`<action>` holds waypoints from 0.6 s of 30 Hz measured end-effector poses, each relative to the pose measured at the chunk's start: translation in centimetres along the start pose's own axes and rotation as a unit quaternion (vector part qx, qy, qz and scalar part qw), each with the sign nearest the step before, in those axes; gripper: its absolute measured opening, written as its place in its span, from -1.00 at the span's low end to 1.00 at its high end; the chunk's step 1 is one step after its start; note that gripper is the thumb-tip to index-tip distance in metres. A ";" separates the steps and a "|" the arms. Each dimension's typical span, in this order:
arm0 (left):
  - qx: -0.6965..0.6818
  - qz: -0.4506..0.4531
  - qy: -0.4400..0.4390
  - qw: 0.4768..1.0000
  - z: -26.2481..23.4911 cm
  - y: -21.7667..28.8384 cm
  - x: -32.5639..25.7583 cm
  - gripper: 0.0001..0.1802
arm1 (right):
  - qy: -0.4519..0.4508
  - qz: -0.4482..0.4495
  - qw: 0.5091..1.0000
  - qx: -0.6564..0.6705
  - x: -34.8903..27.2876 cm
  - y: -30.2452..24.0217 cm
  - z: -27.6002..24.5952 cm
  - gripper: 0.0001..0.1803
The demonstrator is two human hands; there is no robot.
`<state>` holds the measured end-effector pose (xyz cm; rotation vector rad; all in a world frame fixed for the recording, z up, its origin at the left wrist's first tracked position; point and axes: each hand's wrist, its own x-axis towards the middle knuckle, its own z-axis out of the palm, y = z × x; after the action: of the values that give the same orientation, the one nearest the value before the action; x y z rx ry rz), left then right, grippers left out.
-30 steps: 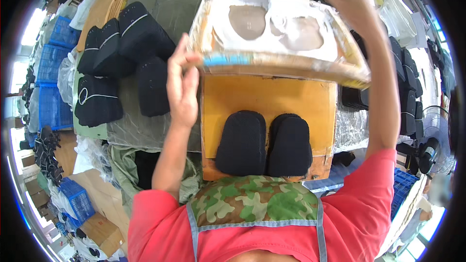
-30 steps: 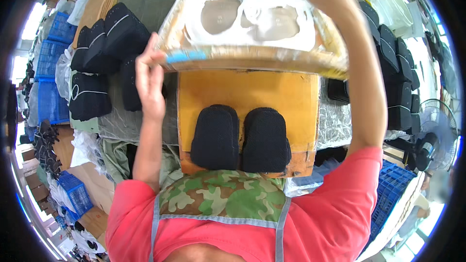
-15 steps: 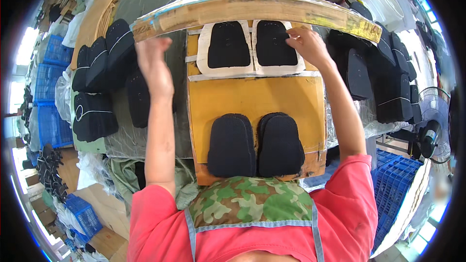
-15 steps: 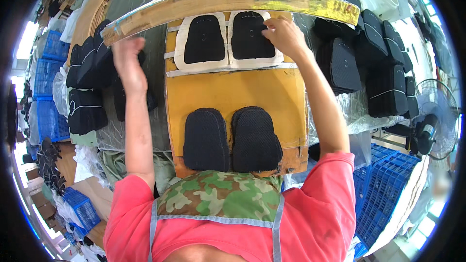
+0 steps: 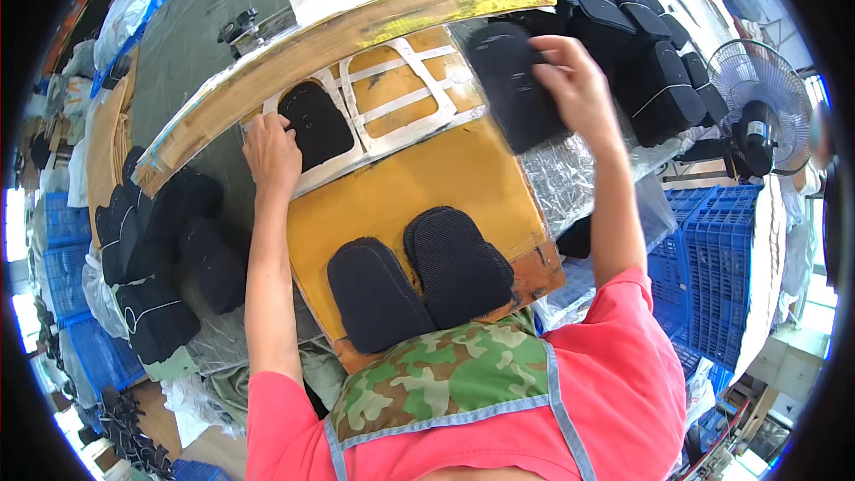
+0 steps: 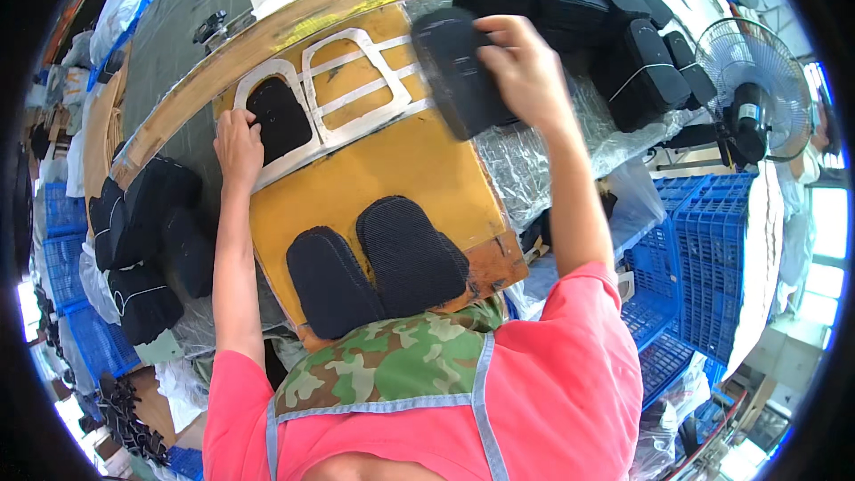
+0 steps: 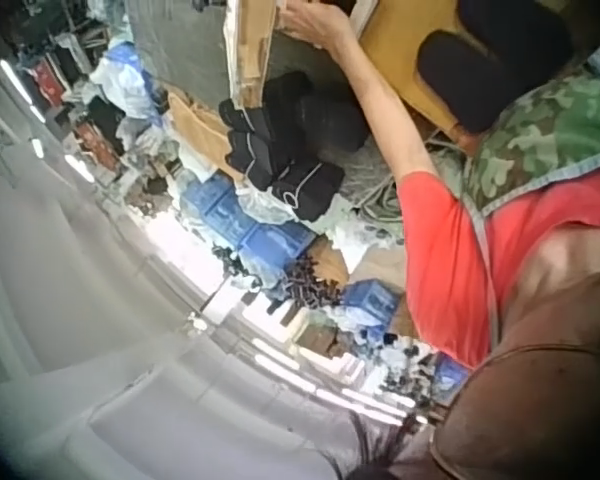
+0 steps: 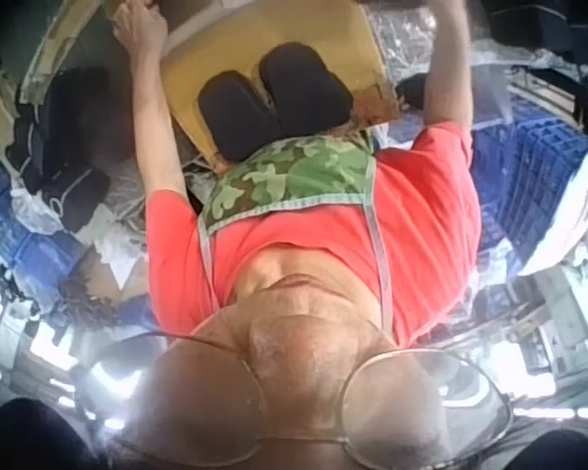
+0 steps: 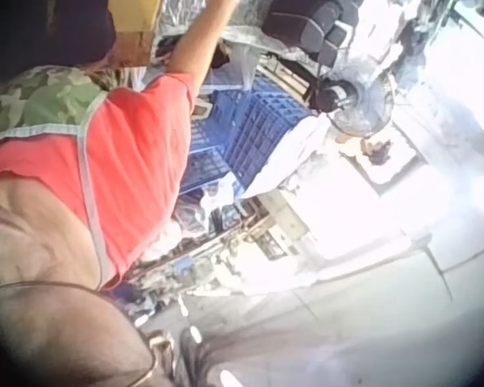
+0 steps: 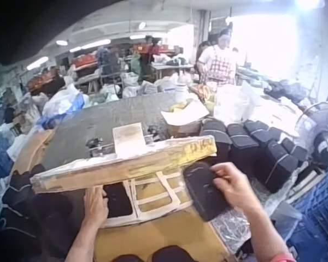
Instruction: Applying adhesive or coating to shoe components using a screen printing setup and a spreader.
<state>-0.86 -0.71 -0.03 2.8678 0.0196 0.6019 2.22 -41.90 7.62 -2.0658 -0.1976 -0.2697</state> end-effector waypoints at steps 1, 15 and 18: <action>-0.006 -0.002 -0.004 1.000 0.0 0.1 -0.1 -0.82 | 0.032 0.034 0.999 -0.025 0.2 1.4 -2.7 -0.61; -0.413 -0.213 0.192 0.864 -16.2 -4.8 -13.7 -0.75 | 0.032 -0.039 0.935 -0.352 3.4 10.6 -5.9 -0.59; -0.366 -0.268 0.241 0.858 -18.6 -8.2 -16.6 -0.77 | -0.004 -0.041 0.929 -0.368 2.3 10.4 -7.3 -0.32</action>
<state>-23.27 10.15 8.31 1.8030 0.5251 0.9285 6.29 -53.29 3.04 -2.8069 -0.2060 -0.4345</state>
